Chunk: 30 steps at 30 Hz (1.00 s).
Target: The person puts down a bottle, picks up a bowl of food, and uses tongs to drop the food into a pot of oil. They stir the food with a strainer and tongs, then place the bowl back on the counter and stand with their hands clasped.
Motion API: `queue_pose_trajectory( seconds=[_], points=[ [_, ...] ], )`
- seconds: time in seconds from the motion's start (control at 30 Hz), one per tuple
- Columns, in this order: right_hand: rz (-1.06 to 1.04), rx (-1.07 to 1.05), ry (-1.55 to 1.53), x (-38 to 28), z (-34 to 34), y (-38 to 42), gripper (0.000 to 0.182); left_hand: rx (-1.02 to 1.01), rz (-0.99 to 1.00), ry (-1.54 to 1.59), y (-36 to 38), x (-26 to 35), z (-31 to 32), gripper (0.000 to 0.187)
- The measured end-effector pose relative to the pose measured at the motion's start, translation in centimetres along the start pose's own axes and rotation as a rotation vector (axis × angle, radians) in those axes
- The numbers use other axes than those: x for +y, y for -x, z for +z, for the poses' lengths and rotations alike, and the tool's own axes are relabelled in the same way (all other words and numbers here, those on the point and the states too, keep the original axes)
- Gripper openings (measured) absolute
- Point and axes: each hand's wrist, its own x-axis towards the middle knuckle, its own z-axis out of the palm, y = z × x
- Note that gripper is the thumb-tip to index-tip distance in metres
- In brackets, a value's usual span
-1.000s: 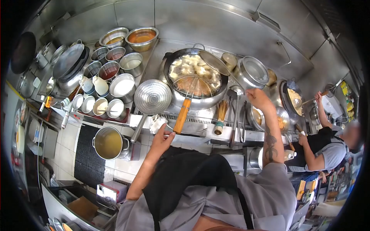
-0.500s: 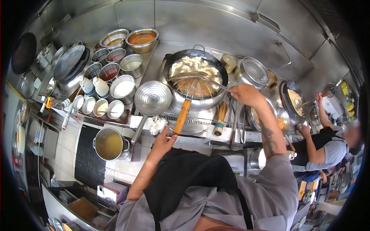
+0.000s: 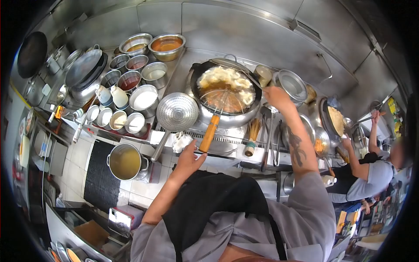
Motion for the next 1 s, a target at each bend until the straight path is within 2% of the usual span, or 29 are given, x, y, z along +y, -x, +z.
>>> queue_pose_trajectory(
  seconds=[0.07, 0.13, 0.23, 0.3, 0.33, 0.4, 0.43, 0.5, 0.57, 0.63, 0.8, 0.97, 1.0],
  points=[
    [0.058, -0.026, 0.054, -0.4, 2.3, -1.9, 0.025, -0.002, 0.049, -0.098, -0.4, 0.8, 0.5, 0.071],
    [0.113, -0.050, 0.106, -0.4, 4.7, -2.8, 0.025, 0.016, 0.182, -0.254, -1.1, 0.3, 1.2, 0.072],
    [0.132, -0.131, 0.178, -0.2, 6.3, -3.4, 0.025, 0.016, 0.222, -0.319, -1.8, 0.5, 1.9, 0.073],
    [0.141, -0.138, -0.040, 0.8, 6.2, -2.7, 0.025, 0.025, 0.239, -0.340, -2.3, 0.6, 2.4, 0.070],
    [0.145, -0.139, -0.040, 1.7, 6.1, -2.3, 0.025, 0.034, 0.253, -0.360, -2.5, 0.5, 2.6, 0.068],
    [-0.106, 0.084, -0.191, 3.3, 5.7, -1.4, 0.026, 0.032, 0.246, -0.366, -3.2, -0.4, 3.0, 0.066],
    [-0.102, 0.084, -0.191, 2.4, 3.9, -0.7, 0.026, 0.033, 0.240, -0.373, -3.4, -0.4, 3.1, 0.063],
    [0.281, -0.140, -0.378, 1.2, 0.2, 1.0, 0.029, 0.054, 0.261, -0.367, -3.7, -0.2, 2.9, 0.061],
    [0.289, -0.086, -0.424, 2.7, 0.3, 1.8, 0.026, 0.073, 0.281, -0.362, -3.9, 0.2, 2.4, 0.060],
    [0.415, -0.088, -0.554, 3.4, -0.2, 2.7, 0.018, 0.106, 0.309, -0.466, -4.2, 0.8, 1.6, 0.056],
    [0.598, -0.155, -0.725, 4.7, 0.5, 5.2, 0.017, 0.119, 0.349, -0.418, -5.2, 1.8, -0.4, 0.053],
    [0.745, -0.227, -1.145, 5.0, 2.1, 7.1, 0.017, 0.101, 0.331, -0.296, -6.5, 2.1, -1.2, 0.046],
    [0.748, -0.209, -1.138, 5.0, 2.4, 7.2, 0.021, 0.129, 0.338, -0.349, -6.4, 2.7, -1.5, 0.043]
  ],
)
